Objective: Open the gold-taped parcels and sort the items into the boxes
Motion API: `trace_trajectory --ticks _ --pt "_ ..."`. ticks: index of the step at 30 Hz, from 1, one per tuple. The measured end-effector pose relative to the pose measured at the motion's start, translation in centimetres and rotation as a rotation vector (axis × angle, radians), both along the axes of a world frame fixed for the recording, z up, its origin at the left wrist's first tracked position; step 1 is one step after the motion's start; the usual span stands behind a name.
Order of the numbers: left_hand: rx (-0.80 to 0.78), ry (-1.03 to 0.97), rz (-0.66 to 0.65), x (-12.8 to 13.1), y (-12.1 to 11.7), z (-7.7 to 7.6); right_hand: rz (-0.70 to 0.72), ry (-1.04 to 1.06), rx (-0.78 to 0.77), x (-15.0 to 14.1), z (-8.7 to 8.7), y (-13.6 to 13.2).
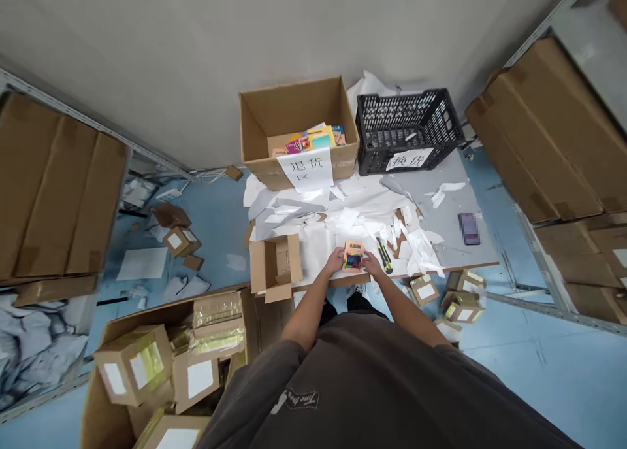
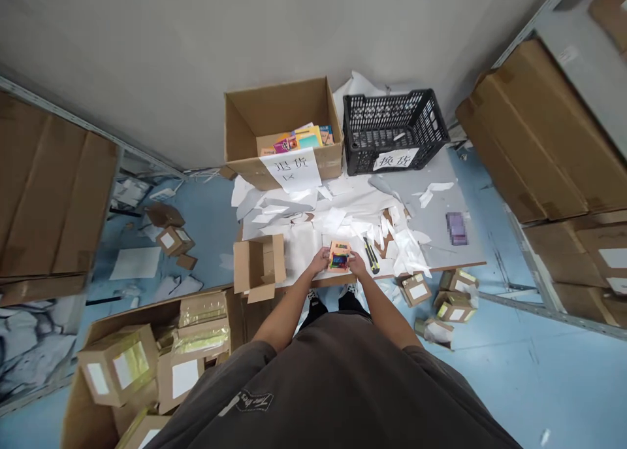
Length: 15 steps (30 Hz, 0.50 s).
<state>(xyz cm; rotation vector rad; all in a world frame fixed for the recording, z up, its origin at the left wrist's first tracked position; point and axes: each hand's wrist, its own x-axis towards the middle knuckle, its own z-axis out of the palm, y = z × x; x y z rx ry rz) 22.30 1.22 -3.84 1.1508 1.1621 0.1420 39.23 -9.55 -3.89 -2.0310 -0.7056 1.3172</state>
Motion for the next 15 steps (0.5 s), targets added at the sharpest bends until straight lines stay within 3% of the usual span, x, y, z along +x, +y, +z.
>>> trace_trajectory --ticks 3,8,12,15 --pt "-0.106 -0.174 0.088 -1.7 1.0 4.0 -0.147 0.3 0.043 0.5 3.3 0.6" --pt "-0.072 -0.395 0.173 -4.7 3.2 10.3 -0.103 0.576 0.263 1.7 9.9 3.5" --pt "-0.012 -0.473 0.268 -5.8 4.0 13.4 -0.03 0.647 0.369 1.0 14.2 5.8" --pt "0.045 -0.475 0.296 -6.4 4.1 14.5 -0.02 0.612 0.383 -0.2 16.1 6.5"
